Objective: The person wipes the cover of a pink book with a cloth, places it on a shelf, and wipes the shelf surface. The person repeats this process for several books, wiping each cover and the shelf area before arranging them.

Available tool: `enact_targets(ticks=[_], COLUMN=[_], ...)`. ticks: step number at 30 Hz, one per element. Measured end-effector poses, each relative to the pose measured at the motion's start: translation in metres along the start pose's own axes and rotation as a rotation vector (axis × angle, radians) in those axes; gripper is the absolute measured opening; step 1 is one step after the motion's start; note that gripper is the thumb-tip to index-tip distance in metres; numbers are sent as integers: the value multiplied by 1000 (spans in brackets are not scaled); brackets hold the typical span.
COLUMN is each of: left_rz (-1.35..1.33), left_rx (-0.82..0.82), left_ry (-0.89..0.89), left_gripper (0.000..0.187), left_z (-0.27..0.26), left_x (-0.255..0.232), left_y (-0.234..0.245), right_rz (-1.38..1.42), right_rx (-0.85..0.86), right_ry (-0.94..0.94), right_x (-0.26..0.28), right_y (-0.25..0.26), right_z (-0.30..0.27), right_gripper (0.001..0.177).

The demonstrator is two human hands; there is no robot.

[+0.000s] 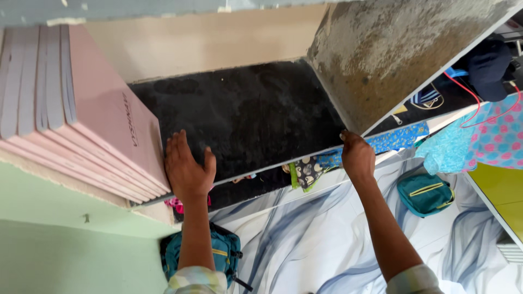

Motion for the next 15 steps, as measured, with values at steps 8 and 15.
enact_targets(ticks=[8,15], left_rz=[13,11], left_rx=[-34,-44], left_ry=[-15,-16], left_gripper=[60,53], left_z=[-4,-5], left_x=[-2,-4], left_y=[2,4], right_rz=[139,230], right_rx=[431,700], right_ry=[839,1022], right_x=[190,282], right_y=[-111,-158], right_z=[-84,-68], right_gripper=[65,55])
Point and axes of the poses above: each hand's wrist, its own z-axis towards the middle knuckle, its own y-axis out of the back of the hand, x = y × z, the point moved 7 cm from there along z, towards the middle knuckle, and after that the axes turned 10 degrees about z, right-handed, at the moved point
